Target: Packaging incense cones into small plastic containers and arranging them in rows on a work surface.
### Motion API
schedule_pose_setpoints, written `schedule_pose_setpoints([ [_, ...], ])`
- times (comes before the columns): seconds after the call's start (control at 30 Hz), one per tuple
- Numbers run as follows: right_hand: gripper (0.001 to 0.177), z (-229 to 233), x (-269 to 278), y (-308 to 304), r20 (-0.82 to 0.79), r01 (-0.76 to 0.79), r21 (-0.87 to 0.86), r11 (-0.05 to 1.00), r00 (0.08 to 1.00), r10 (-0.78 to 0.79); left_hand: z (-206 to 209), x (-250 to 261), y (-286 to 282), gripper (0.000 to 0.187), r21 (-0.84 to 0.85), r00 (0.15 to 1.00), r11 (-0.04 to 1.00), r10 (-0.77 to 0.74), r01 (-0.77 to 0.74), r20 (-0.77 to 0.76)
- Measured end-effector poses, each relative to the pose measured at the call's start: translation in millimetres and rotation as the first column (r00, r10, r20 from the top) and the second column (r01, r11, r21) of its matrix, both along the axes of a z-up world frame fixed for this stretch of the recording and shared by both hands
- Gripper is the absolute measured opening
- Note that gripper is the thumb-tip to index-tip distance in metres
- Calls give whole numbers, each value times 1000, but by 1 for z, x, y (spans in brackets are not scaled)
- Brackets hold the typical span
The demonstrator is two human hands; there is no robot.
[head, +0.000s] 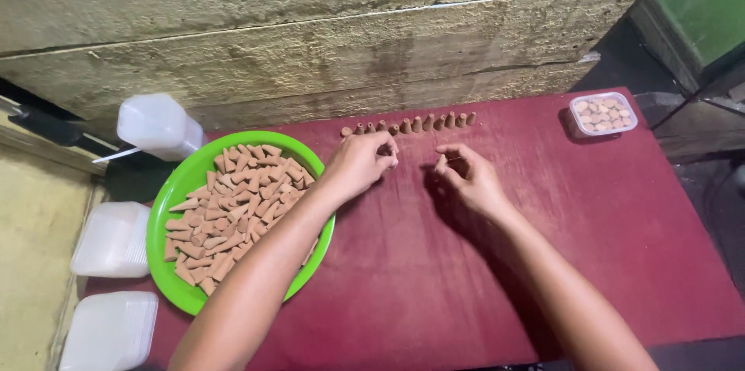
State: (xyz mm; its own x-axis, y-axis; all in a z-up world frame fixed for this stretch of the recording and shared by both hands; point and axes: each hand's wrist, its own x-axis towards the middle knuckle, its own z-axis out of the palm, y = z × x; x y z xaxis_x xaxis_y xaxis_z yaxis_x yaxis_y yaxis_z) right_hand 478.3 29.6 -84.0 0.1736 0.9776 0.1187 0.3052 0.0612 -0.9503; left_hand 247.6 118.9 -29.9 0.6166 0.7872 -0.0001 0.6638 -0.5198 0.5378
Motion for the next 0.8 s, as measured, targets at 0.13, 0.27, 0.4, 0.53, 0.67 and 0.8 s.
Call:
schedule_pose_setpoints([
  [0.13,27,-20,-2,16,71,15,-16,1000,997,-14,-13,15,20,11,14,996,1000,-15,16,-89],
  [0.27,19,-40,-1,35,310,13,34,999,950,-23,-38,25,35,5,36,991,996,-77,81,-111],
  [0.4,15,-44,-9,41,362,-33,33,999,932,19,-75,31,44,11,69,974,994,-71,88,-216],
  [0.53,17,-53,-16,47,397,-74,56,996,917,46,-99,38,53,13,142,963,984,-72,112,-260],
  [0.67,20,-57,-22,49,439,-101,62,993,896,63,-107,39,51,17,179,956,976,-69,124,-286],
  [0.8,19,-56,-24,51,446,-123,66,990,891,80,-76,33,41,12,181,958,973,-92,145,-272],
])
